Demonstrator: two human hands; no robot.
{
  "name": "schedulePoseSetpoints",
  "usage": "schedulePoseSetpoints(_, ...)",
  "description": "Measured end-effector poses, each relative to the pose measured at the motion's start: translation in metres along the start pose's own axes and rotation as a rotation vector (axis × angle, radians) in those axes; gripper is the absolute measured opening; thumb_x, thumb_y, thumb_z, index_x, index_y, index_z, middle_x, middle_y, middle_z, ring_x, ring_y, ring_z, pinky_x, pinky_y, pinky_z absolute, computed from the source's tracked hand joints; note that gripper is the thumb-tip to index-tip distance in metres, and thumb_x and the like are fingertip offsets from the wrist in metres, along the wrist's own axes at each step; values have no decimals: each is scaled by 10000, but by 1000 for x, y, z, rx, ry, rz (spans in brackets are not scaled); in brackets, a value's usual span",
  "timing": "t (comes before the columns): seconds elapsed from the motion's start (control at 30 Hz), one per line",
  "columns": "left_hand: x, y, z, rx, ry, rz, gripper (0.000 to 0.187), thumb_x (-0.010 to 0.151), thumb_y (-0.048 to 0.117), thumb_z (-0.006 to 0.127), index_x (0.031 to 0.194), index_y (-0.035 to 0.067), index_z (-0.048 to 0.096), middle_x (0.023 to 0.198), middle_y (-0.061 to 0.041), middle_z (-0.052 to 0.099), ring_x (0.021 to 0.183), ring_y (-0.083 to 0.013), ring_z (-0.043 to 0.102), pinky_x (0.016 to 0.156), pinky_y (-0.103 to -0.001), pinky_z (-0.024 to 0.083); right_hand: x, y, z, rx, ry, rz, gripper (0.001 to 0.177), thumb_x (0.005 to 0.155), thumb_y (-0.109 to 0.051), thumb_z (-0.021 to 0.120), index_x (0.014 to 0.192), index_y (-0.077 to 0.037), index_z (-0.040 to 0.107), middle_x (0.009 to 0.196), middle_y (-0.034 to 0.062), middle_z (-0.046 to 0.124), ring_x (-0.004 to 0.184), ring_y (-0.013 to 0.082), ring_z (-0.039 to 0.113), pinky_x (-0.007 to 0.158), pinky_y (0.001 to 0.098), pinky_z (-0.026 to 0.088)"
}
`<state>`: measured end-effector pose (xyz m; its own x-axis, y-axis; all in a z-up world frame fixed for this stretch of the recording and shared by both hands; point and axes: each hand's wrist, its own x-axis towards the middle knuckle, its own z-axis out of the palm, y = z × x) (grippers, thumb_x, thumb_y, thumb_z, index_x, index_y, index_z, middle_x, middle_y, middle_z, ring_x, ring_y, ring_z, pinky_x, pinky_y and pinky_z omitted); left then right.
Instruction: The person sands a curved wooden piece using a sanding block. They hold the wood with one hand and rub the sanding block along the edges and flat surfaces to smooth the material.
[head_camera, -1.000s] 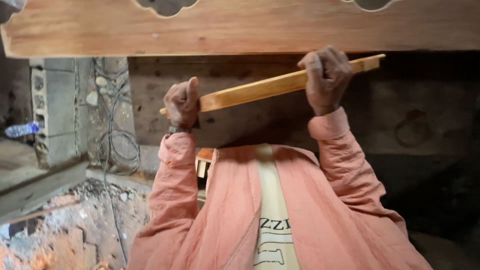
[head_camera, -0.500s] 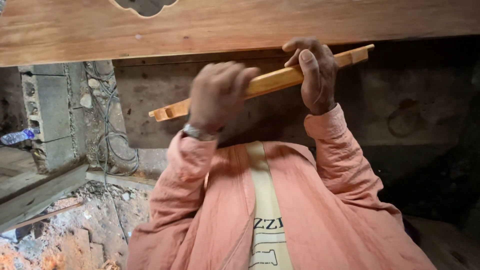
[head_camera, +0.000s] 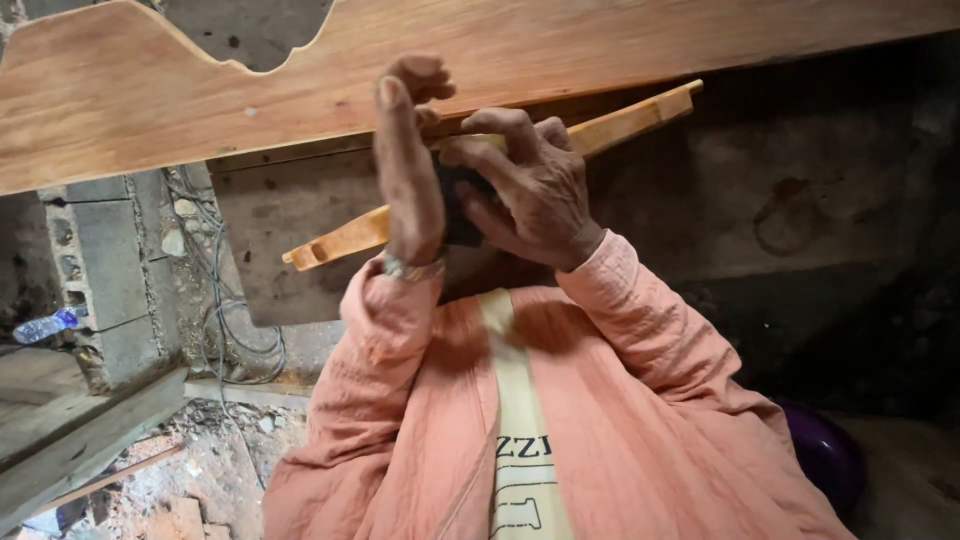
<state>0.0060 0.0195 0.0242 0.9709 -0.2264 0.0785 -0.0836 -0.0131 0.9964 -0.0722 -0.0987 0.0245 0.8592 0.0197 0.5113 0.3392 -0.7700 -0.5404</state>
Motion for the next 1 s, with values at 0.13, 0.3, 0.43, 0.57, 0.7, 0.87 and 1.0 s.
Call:
schedulePoseSetpoints(0.13,-26,34,-41,-11,-72,100,390,1127,462,360,1183,126,549,1179,-57,604,1149,-177,601,1017,-342,487,2,5,0,-1,-2,-22,90,1001,-162,621,1075,-174,671,1188,59,631,1028,235,673,866,411,394)
schedulePoseSetpoints(0.3,-61,14,-101,288,-446,-10,870,874,405,766,1520,-9,354,1551,-253,353,1287,-408,649,1047,-468,612,-2,6,-1,-78,20,-121,103,1088,-211,604,1054,-137,667,1458,141,517,1346,375,523,1084,508,386)
schedulePoseSetpoints(0.43,-67,-12,-109,818,-443,165,821,909,522,746,1530,87,432,1560,-137,496,1412,-326,477,1189,-435,328,0,7,-6,-34,-79,-284,283,1140,-183,428,1205,-86,686,1471,170,574,1415,377,524,1229,504,258)
schedulePoseSetpoints(0.57,-61,-23,-102,860,-356,298,456,913,182,641,1354,99,559,1284,-106,661,1142,-321,619,997,-430,448,-4,0,-1,-33,-251,-388,514,1071,-458,431,1353,-98,665,1451,107,624,1374,313,563,1203,486,337)
schedulePoseSetpoints(0.7,-50,-10,-104,654,-430,360,625,870,421,662,1274,-42,546,1255,-237,659,1111,-429,662,986,-498,508,-15,-17,20,-166,-406,-340,747,1048,-576,578,1568,-58,439,1618,202,424,1503,406,386,1263,571,196)
schedulePoseSetpoints(0.87,-44,-23,-114,682,-503,252,463,828,144,650,1280,66,582,1224,-125,692,1099,-324,679,933,-399,501,-12,-9,23,-219,-161,-352,338,1104,-192,581,1439,-193,629,1438,47,624,1280,264,600,1164,525,338)
schedulePoseSetpoints(1.0,-47,-26,-114,794,-457,174,410,894,318,814,1232,178,628,1139,-36,711,981,-267,685,820,-377,486,-35,36,-10,-255,-108,-197,357,1115,-58,774,1436,-188,690,1460,57,663,1323,324,643,1209,550,218)
